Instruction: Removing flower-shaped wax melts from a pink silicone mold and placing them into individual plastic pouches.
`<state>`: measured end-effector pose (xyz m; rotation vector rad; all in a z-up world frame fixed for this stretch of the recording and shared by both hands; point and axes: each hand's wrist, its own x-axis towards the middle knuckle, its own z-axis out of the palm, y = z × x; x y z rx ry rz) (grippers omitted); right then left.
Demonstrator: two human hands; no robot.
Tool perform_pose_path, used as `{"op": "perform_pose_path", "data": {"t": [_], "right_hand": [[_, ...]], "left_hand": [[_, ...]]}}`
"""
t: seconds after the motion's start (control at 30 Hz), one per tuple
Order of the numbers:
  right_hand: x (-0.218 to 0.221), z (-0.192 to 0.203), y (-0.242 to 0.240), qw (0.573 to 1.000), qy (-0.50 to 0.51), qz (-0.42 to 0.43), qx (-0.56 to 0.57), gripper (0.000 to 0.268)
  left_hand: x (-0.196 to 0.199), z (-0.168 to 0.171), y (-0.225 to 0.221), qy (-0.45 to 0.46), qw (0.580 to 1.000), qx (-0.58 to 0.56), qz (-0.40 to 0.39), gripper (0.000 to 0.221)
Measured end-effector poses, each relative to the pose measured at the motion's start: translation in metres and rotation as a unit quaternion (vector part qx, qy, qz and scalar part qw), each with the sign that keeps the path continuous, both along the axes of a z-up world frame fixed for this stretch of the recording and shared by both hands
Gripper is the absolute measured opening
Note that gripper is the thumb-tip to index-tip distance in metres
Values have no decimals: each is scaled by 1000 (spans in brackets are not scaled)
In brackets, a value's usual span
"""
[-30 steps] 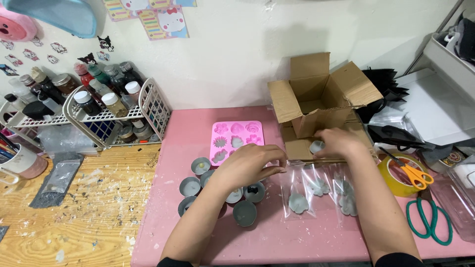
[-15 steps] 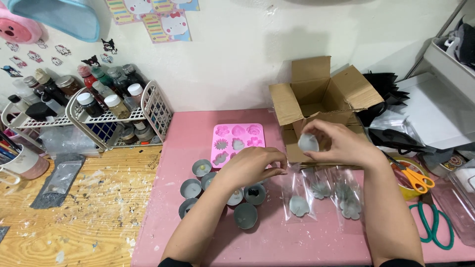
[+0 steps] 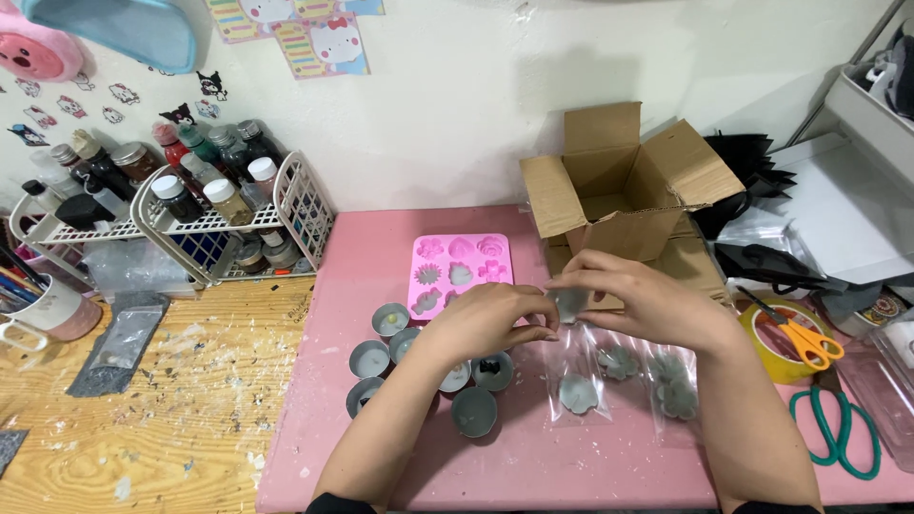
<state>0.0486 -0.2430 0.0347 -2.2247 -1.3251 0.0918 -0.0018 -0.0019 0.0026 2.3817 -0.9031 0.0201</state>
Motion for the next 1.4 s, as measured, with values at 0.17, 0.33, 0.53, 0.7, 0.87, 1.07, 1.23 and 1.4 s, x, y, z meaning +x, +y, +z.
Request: {"op": "perform_pose_path", "data": {"t": [0.17,0.33,0.53,0.7,0.87,1.07,1.23,1.4], "right_hand": [[0,-4,-3,1000,-3,-11,-17,52],[-6,-1,-4,1000,-7,12,-13,49],[-4,-2,-5,1000,-18,8,-22,50],[-5,-1,-6,999,-21,41,-18,43],[-6,-2,0,999,-1,45,7,38],[-2,-7,0,999,4,9,-35,26],[-3,-7,1,998,-26,11,-49,30],[-1,-9,0,997,-26,15,-69,43]], "left_hand": [[-1,-1,1,-7,1000,-5,-4,19],[-2,0,0,8,1000,3,-2,18],[-1,1,1,14,1000,-5,-17,19],[0,1,1,22,999,-17,-35,20],[2,-3,2,12,999,-16,-35,19],[2,-1,3,-4,1000,-16,-25,18],[0,1,4,-27,999,-35,-20,17],[-1,4,2,-85,996,-32,-4,17]]}}
